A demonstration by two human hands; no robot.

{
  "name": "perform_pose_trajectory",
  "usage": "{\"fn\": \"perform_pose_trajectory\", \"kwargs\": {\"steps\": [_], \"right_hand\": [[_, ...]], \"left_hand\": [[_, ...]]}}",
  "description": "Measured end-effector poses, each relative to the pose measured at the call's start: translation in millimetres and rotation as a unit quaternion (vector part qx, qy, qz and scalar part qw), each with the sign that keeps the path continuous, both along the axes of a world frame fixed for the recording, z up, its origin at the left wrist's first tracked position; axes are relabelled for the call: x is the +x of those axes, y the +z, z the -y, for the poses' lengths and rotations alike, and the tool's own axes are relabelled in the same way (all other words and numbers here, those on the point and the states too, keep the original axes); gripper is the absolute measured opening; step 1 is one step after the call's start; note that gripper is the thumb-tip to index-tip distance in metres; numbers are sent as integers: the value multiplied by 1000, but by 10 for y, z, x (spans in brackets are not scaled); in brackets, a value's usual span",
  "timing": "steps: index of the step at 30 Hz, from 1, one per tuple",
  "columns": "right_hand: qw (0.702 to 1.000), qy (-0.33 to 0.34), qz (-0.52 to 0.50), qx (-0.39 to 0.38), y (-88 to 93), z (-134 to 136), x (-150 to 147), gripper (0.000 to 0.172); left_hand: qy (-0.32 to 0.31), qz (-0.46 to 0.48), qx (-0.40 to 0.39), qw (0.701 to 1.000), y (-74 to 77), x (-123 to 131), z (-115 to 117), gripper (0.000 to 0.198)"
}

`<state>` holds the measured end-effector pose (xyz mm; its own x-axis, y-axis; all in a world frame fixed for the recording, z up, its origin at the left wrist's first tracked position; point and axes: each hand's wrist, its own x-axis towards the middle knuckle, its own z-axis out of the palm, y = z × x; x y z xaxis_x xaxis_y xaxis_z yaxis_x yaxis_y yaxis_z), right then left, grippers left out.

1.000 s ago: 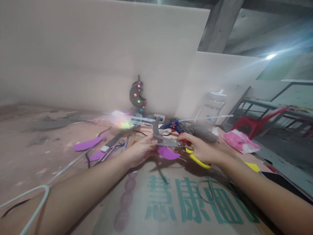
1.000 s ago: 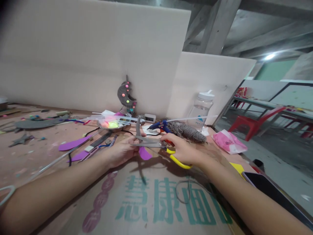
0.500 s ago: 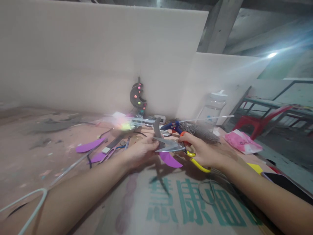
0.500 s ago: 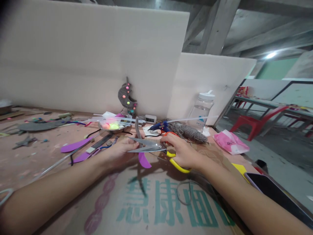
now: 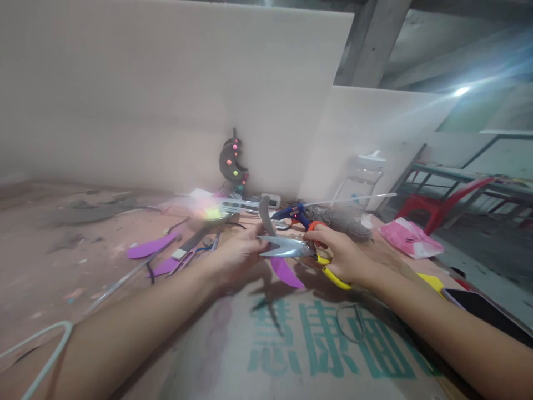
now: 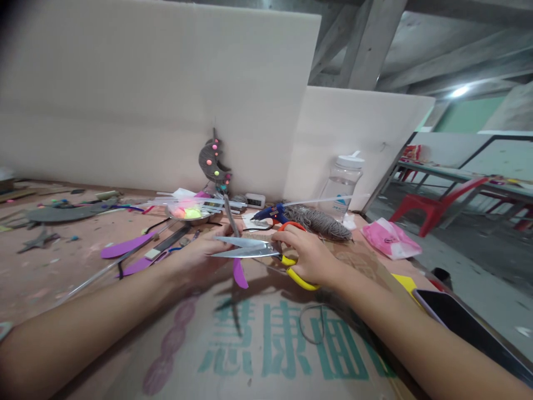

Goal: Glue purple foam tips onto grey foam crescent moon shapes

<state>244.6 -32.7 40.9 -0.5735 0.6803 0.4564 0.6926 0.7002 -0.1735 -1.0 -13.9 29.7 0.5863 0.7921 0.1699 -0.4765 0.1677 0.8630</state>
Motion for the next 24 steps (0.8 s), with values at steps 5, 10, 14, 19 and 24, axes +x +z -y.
{"fn": "perform_pose_trajectory", "kwargs": {"steps": [5, 10, 14, 19, 24], "right_hand": [[1000, 2, 6, 7, 35, 15, -15, 29], [999, -43, 13, 20, -23, 15, 12, 29], [994, -81, -71, 24, -51, -6, 33, 33], [979, -63, -193, -28, 12, -126, 112, 39], [970, -63, -224, -66, 30, -174, 151, 36]], "left_hand": [[-3, 0, 7, 1000, -39, -4, -52, 25], [-3, 7, 14, 1000, -40, -10, -83, 19], [-4, -6, 18, 1000, -37, -32, -84, 19], [47, -47, 46, 997, -51, -42, -108, 29], [100, -65, 159, 980, 81, -52, -79, 22]]}}
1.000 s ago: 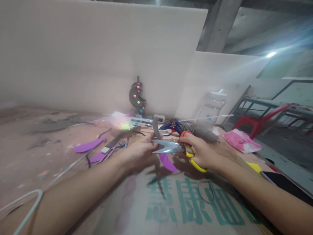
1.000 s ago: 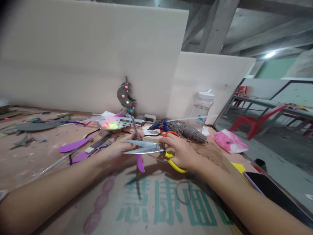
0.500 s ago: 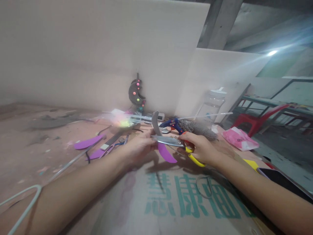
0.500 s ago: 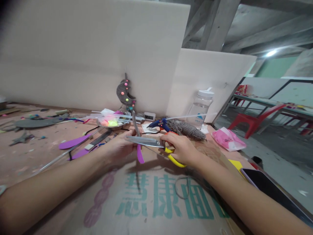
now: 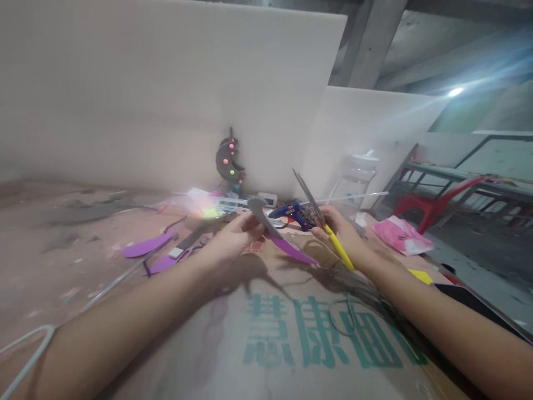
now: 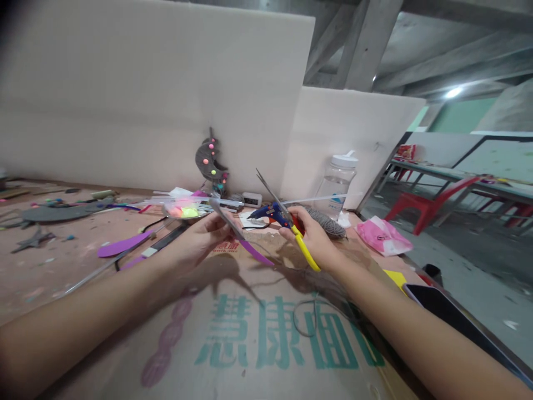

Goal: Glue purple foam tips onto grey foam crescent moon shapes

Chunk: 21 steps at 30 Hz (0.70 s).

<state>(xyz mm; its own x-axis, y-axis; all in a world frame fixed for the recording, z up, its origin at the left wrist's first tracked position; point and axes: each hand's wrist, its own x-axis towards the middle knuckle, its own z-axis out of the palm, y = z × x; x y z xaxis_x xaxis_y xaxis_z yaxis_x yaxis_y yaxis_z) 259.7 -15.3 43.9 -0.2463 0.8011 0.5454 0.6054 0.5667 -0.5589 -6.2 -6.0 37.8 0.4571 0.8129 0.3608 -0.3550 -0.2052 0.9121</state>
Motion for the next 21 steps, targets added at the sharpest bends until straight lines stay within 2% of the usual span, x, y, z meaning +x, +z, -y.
{"fn": "perform_pose_trajectory", "kwargs": {"steps": [5, 9, 14, 18, 21], "right_hand": [[999, -17, 44, -9, 119, 113, -88, 40], [998, -8, 58, 18, 231, 177, -85, 38], [980, 9, 146, 135, 308, 173, 3, 31], [966, 43, 197, 164, 349, 220, -54, 27], [964, 20, 203, 169, 369, 281, -142, 26]], "left_hand": [[43, -34, 116, 992, 216, -51, 67, 21], [105, -16, 130, 986, 278, -120, -5, 23], [71, -11, 135, 988, 338, -250, -104, 17], [49, 8, 140, 989, 451, -316, -45, 14], [64, 8, 141, 988, 511, -319, 20, 14]]}}
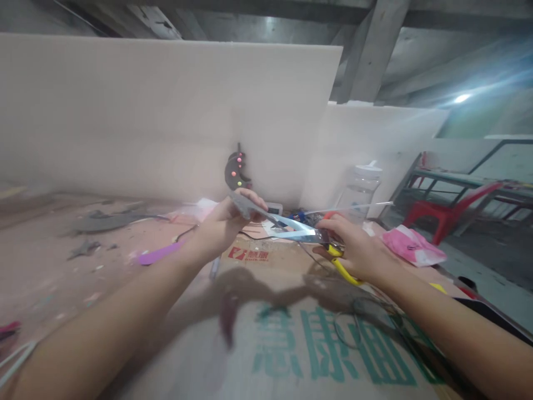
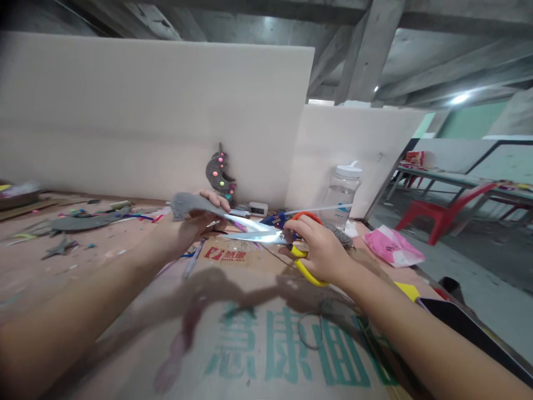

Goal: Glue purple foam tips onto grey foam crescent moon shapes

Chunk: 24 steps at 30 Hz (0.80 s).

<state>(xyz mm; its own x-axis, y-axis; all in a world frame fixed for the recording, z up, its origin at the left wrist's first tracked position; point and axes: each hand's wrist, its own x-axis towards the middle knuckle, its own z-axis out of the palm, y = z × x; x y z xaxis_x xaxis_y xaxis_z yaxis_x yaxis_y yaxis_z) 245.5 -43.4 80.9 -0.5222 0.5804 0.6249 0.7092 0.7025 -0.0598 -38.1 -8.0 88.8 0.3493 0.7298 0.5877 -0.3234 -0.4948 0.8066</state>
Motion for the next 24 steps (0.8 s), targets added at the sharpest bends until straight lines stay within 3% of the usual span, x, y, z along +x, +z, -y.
{"fn": "perform_pose_trajectory", "kwargs": {"steps": [5, 24], "right_hand": [[999, -30, 6, 17, 18, 30, -43, 25], [994, -75, 36, 72, -24, 2, -14, 19]], "left_hand": [[29, -26, -5, 999, 1, 34, 28, 14], [22, -29, -34, 999, 2, 95, 65, 21]]}}
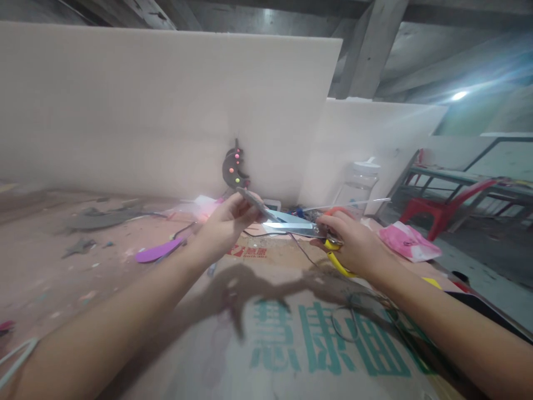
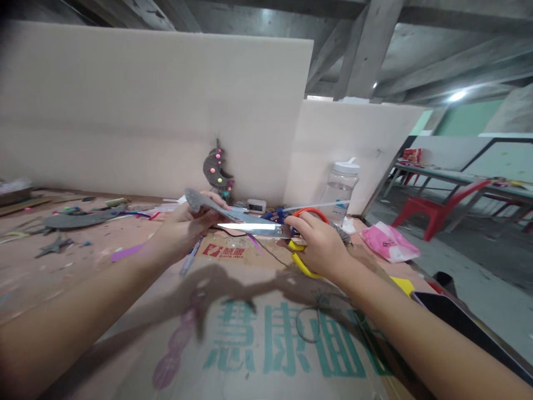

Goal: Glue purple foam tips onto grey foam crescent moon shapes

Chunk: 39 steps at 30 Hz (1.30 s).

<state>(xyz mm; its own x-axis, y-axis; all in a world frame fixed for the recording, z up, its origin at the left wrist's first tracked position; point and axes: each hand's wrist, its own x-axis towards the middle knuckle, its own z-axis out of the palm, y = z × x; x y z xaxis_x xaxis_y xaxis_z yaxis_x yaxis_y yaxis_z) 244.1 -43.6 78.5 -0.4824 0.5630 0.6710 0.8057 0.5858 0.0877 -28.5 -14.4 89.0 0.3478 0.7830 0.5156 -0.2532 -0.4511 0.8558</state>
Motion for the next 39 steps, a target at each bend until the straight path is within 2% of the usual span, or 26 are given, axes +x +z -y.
{"fn": "perform_pose_trajectory", "kwargs": {"steps": [16, 20, 27, 39], "right_hand": [[999, 16, 8, 32, -27, -21, 53, 24], [999, 10, 21, 39, -28, -24, 65, 26], [992, -9, 61, 107, -42, -50, 119, 30], [991, -46, 73, 100, -76, -91, 191, 32]], "left_hand": [[-12, 7, -2, 1000, 18, -9, 26, 20], [-20, 13, -3, 1000, -12, -5, -5, 22], [-31, 8, -9, 999, -75, -31, -75, 23], [-23, -13, -13, 1000, -81, -8, -67, 24]]}}
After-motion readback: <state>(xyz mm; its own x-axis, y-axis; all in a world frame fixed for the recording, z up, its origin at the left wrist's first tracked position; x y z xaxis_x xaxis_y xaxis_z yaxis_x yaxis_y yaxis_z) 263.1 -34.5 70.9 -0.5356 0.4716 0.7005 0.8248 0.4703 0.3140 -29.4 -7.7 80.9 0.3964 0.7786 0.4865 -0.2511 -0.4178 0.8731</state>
